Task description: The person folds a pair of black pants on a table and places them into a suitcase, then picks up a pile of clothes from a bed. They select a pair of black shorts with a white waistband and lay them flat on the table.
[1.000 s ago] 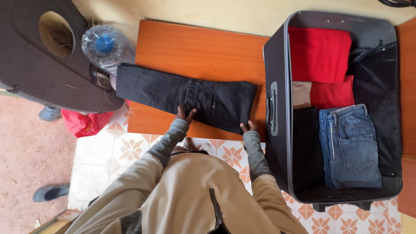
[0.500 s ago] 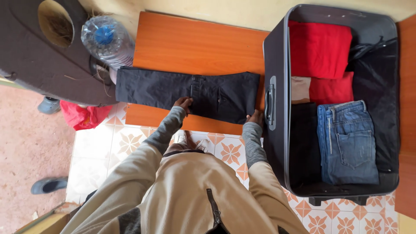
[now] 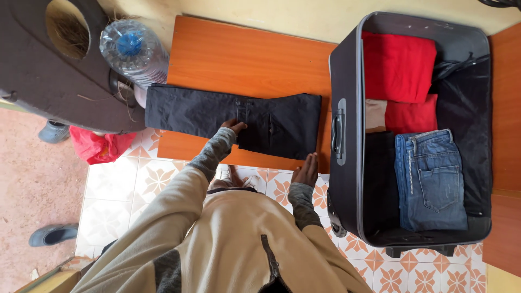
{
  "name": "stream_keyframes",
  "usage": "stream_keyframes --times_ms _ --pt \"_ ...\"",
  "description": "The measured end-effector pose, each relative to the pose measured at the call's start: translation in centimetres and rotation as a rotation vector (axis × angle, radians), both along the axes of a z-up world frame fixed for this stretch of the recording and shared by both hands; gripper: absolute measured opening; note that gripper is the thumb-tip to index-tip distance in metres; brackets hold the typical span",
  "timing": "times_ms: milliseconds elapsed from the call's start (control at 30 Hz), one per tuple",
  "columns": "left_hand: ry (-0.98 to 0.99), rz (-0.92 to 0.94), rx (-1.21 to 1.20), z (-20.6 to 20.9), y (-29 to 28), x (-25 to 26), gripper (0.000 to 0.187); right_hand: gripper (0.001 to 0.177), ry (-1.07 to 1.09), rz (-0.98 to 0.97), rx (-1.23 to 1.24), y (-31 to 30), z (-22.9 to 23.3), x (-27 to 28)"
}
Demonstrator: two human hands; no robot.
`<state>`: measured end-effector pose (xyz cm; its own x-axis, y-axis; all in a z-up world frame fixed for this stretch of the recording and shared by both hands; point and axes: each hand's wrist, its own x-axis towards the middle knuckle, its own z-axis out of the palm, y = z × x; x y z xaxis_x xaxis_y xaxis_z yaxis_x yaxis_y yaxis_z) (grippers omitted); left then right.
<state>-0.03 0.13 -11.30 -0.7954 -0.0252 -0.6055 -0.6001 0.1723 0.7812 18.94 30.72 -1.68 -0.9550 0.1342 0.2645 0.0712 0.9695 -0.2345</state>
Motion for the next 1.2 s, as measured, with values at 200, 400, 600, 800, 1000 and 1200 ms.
stream_keyframes --times_ms 200,400,600,800,1000,1200 --pt "0.086 0.335 0.297 -1.9 -3.1 1.0 0.025 0.07 -0.028 -0.099 -0.127 0.7 -1.5 -0.2" --pt "0.196 0.362 0.312 -2.5 -2.7 0.7 0.03 0.071 -0.004 -0.099 -0.064 -2.2 1.5 -2.3" --pt "0.248 0.267 0.291 0.2 -3.9 0.5 0.041 0.048 0.095 0.167 -0.178 -4.3 0.3 -8.1" --pt "0.538 -0.248 -0.912 19.5 -1.8 4.1 0.095 0.067 -0.128 0.292 -0.042 -8.6 0.0 -12.3" --pt "0.465 -0.559 -1.078 9.5 -2.4 4.5 0.092 0.071 -0.2 0.314 0.041 -9.7 -0.1 -18.4" --pt "0.463 -0.534 -1.077 10.6 -2.0 4.3 0.091 0.081 -0.316 0.158 0.161 -6.1 1.8 -22.6"
